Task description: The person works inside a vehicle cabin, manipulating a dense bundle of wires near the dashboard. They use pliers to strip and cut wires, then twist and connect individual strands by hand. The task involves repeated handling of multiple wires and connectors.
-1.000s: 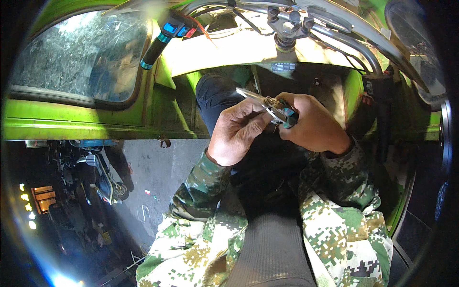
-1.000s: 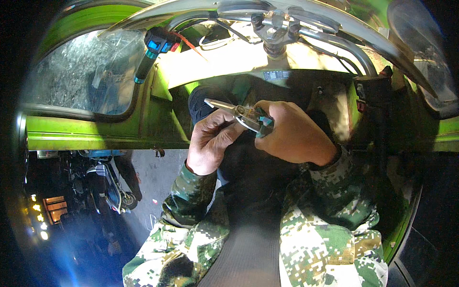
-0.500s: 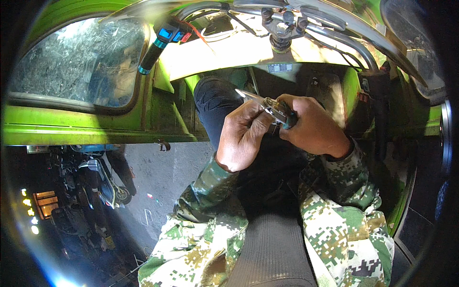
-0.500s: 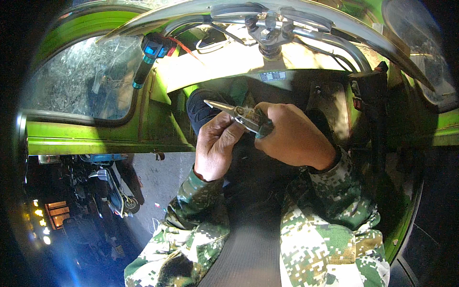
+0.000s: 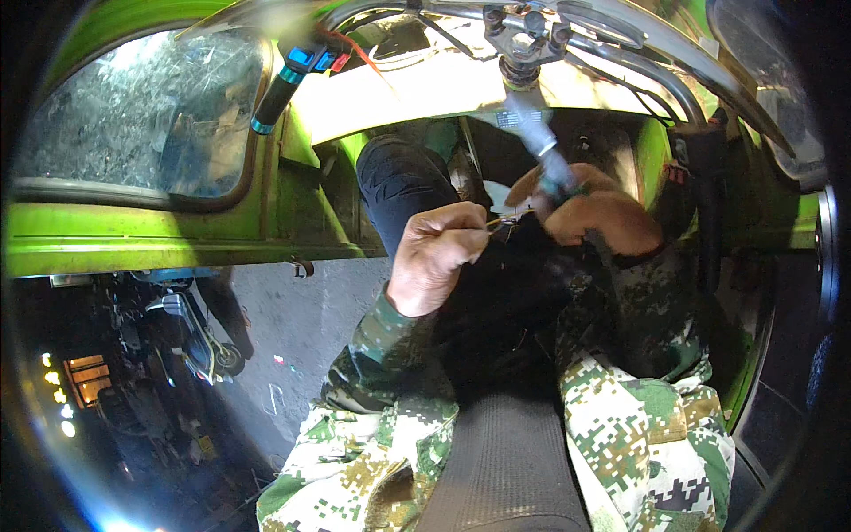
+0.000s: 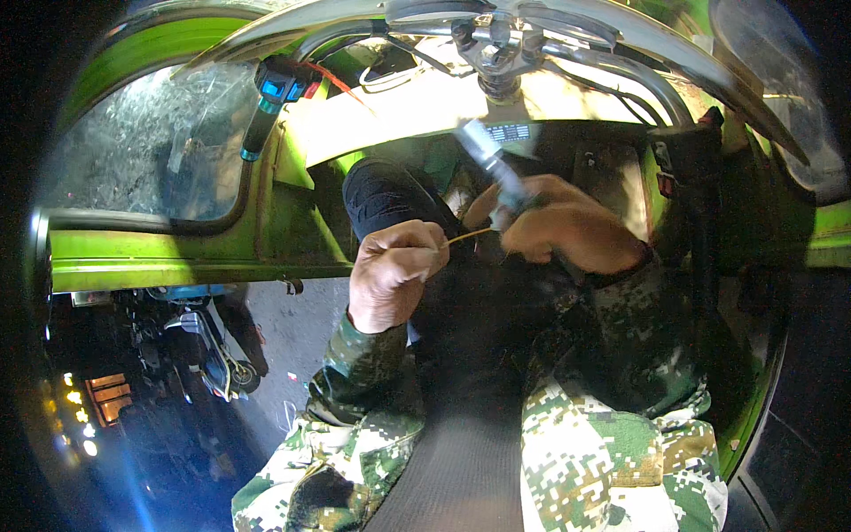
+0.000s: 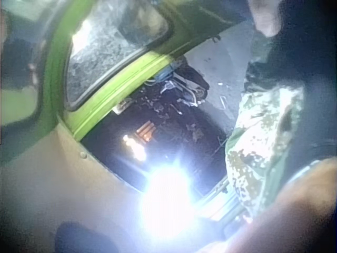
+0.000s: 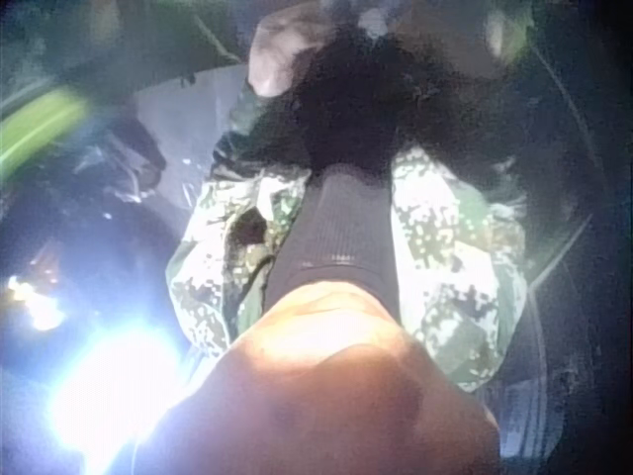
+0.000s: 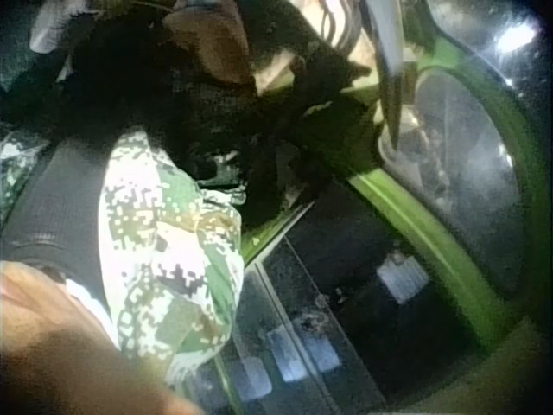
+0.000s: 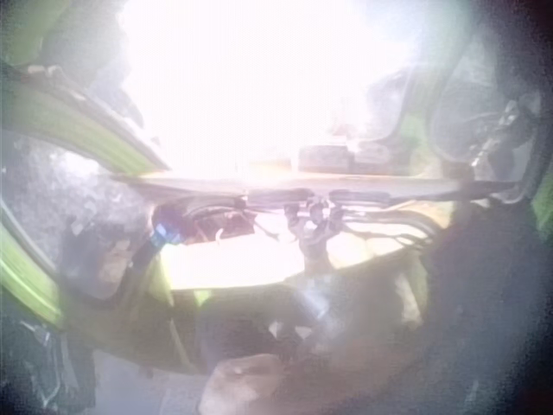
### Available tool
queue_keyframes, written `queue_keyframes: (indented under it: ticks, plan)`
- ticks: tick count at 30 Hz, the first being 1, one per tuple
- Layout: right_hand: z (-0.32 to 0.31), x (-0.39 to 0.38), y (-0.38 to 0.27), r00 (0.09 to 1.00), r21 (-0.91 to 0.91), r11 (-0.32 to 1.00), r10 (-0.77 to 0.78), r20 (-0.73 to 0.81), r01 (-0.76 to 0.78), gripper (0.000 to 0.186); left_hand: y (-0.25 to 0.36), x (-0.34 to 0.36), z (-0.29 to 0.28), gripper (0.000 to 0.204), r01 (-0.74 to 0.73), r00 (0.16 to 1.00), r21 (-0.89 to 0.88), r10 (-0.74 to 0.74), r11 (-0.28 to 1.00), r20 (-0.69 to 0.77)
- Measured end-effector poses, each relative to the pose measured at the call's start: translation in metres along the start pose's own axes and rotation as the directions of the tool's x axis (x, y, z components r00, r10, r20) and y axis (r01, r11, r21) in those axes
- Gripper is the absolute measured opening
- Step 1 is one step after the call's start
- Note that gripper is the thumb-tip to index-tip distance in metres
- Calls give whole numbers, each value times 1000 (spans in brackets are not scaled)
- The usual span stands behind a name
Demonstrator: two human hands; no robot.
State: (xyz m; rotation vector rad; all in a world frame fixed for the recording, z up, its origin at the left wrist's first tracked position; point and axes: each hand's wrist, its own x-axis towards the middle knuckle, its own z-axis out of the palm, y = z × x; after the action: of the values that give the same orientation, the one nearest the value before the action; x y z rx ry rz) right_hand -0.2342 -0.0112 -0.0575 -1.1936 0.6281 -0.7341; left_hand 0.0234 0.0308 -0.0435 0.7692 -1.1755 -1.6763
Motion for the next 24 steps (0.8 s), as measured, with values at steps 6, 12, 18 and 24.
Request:
queue_keyframes:
  ticks: [6,12,18,24]
  plan:
    - [1,4,8,971,-136,979,120,-208,-150,46,4,-8,-8,22,-63,981,-237,16,970,-195]
    - [1,2,12,854,-346,878,124,-504,-331,62,28,-23,-10,28,-80,980,-192,42,978,-195]
    - [1,54,25,925,-775,631,-320,-204,48,45,68,-82,-43,28,-133,972,-232,82,963,-218]
    - [-14,170,47,892,-855,497,-306,-332,-148,25,60,-113,-61,28,-191,906,-112,131,975,-403]
